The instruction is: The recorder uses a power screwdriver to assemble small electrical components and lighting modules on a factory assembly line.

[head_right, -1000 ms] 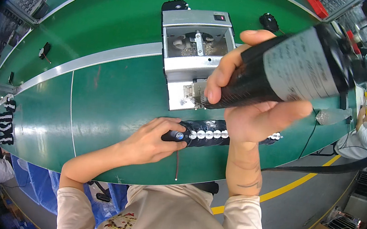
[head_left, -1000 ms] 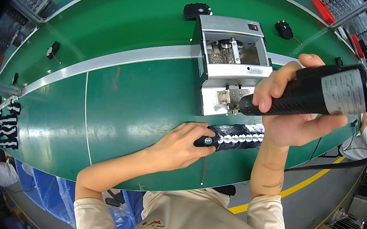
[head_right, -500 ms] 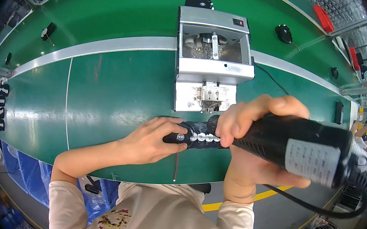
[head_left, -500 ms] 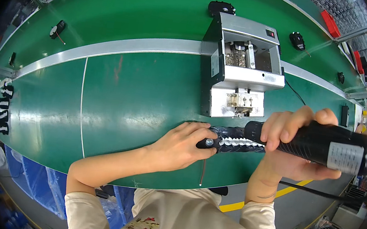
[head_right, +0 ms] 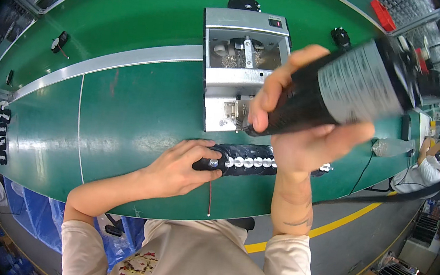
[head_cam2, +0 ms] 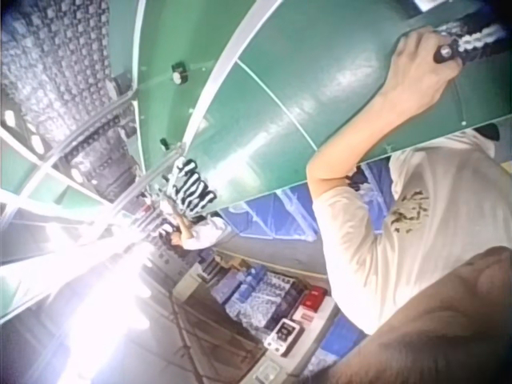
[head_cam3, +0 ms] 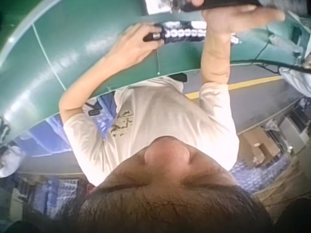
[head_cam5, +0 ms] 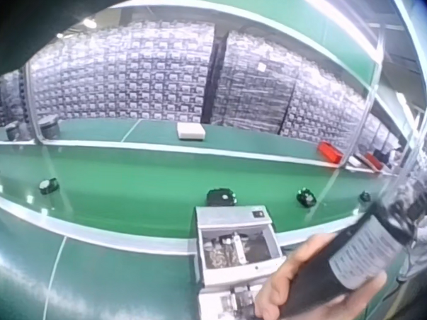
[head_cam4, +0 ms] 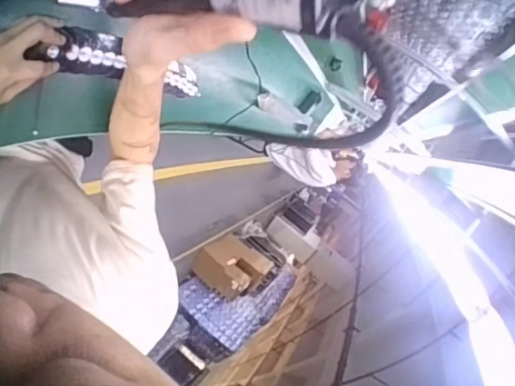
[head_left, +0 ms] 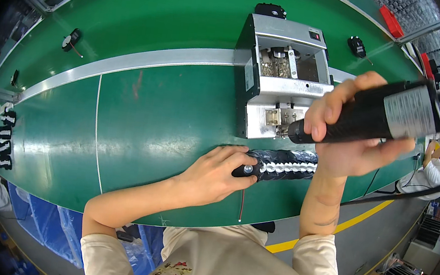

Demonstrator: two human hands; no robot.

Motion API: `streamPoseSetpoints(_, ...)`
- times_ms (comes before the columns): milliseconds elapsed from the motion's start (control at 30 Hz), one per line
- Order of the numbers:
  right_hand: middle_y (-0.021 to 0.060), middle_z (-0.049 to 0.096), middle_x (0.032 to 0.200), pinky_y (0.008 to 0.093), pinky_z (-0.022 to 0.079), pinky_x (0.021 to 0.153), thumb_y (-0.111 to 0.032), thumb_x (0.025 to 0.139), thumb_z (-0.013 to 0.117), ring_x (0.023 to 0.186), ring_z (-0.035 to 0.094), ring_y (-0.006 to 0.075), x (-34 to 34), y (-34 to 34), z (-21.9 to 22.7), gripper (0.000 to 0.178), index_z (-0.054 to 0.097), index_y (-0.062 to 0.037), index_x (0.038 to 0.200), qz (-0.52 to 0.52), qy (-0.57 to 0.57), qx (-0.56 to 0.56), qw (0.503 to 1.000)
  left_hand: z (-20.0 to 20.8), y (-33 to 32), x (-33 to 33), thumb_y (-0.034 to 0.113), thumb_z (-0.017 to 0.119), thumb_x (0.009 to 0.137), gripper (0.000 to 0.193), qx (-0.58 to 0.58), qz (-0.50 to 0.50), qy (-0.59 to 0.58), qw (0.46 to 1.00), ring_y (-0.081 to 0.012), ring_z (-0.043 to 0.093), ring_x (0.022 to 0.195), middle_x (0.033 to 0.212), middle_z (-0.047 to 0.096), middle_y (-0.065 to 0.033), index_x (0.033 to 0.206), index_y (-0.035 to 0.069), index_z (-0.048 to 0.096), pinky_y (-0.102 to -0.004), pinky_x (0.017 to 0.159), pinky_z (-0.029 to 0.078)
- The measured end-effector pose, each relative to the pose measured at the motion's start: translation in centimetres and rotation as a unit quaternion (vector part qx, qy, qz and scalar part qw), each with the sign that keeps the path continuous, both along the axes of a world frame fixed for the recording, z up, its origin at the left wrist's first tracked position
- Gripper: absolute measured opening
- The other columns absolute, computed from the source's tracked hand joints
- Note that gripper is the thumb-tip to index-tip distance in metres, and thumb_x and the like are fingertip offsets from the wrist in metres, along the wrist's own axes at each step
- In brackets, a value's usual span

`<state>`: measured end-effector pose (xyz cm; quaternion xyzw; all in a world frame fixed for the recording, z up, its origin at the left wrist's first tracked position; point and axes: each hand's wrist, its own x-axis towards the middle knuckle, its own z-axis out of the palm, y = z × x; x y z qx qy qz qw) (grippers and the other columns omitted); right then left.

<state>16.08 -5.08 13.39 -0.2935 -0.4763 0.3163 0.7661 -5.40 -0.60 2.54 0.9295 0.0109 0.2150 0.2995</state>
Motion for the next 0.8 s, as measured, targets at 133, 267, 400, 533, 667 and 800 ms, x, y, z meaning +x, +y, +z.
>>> streamPoseSetpoints(133, 0.0129, 0.054, 0.078, 0.0340, 0.046, 0.046, -0.079, 0.087, 0.042, 0.051, 0.055, 0.0195, -1.0, -2.2, -0.2, 0.091, 0.043, 0.0002, 0.131, -0.007, -0.012, 0.024, 1.000, 0.0, 0.0, -0.1, 0.013, 0.073, 0.079, 0.025, -0.005, -0.002, -0.009, 1.000, -0.0330, 0.057, 0.118, 0.120, 0.058, -0.0088, 0.103, 0.016, 0.074, -0.0446, 0.093, 0.052)
streamPoseSetpoints(267, 0.0140, 0.054, 0.077, 0.0359, 0.045, 0.043, -0.074, 0.088, 0.050, 0.050, 0.055, 0.0217, -2.7, -4.0, -0.9, 0.086, 0.040, 0.0000, 0.129, 0.012, -0.003, 0.021, 1.000, -0.5, 0.0, -0.1, 0.013, 0.072, 0.078, 0.026, -0.005, 0.000, -0.015, 1.000, -0.0331, 0.056, 0.119, 0.120, 0.059, -0.0091, 0.104, 0.016, 0.074, -0.0443, 0.093, 0.052)
streamPoseSetpoints(400, 0.0128, 0.053, 0.074, 0.0362, 0.046, 0.043, -0.076, 0.086, 0.052, 0.050, 0.056, 0.0216, -4.3, -4.5, -1.4, 0.083, 0.042, -0.0025, 0.124, 0.004, 0.009, -0.003, 1.000, -0.3, 0.0, -0.3, 0.013, 0.072, 0.078, 0.027, -0.003, 0.002, -0.016, 1.000, -0.0332, 0.057, 0.119, 0.119, 0.059, -0.0096, 0.104, 0.016, 0.074, -0.0444, 0.093, 0.052)
streamPoseSetpoints(533, 0.0121, 0.053, 0.073, 0.0357, 0.046, 0.044, -0.080, 0.082, 0.052, 0.050, 0.056, 0.0210, -4.5, -4.1, -2.1, 0.086, 0.043, -0.0041, 0.122, 0.002, 0.000, -0.023, 1.000, -0.2, 0.1, -0.2, 0.013, 0.072, 0.078, 0.027, -0.003, 0.001, -0.020, 1.000, -0.0335, 0.057, 0.119, 0.119, 0.060, -0.0099, 0.104, 0.016, 0.074, -0.0448, 0.093, 0.052)
streamPoseSetpoints(667, 0.0123, 0.053, 0.075, 0.0356, 0.047, 0.047, -0.082, 0.081, 0.052, 0.052, 0.056, 0.0212, -4.7, -3.9, -3.0, 0.088, 0.044, -0.0040, 0.121, 0.008, -0.014, -0.036, 0.999, -0.4, 0.2, -0.2, 0.014, 0.071, 0.077, 0.027, -0.002, 0.000, -0.024, 1.000, -0.0339, 0.057, 0.119, 0.119, 0.060, -0.0097, 0.104, 0.016, 0.074, -0.0451, 0.093, 0.052)
streamPoseSetpoints(800, 0.0121, 0.051, 0.071, 0.0346, 0.047, 0.046, -0.084, 0.075, 0.056, 0.050, 0.054, 0.0215, -5.6, -3.8, -2.7, 0.090, 0.044, -0.0037, 0.114, -0.010, -0.074, -0.059, 0.995, -0.2, 0.0, -0.3, 0.010, 0.069, 0.073, 0.028, -0.015, 0.003, -0.019, 1.000, -0.0337, 0.053, 0.121, 0.122, 0.057, -0.0091, 0.100, 0.014, 0.073, -0.0432, 0.096, 0.051)
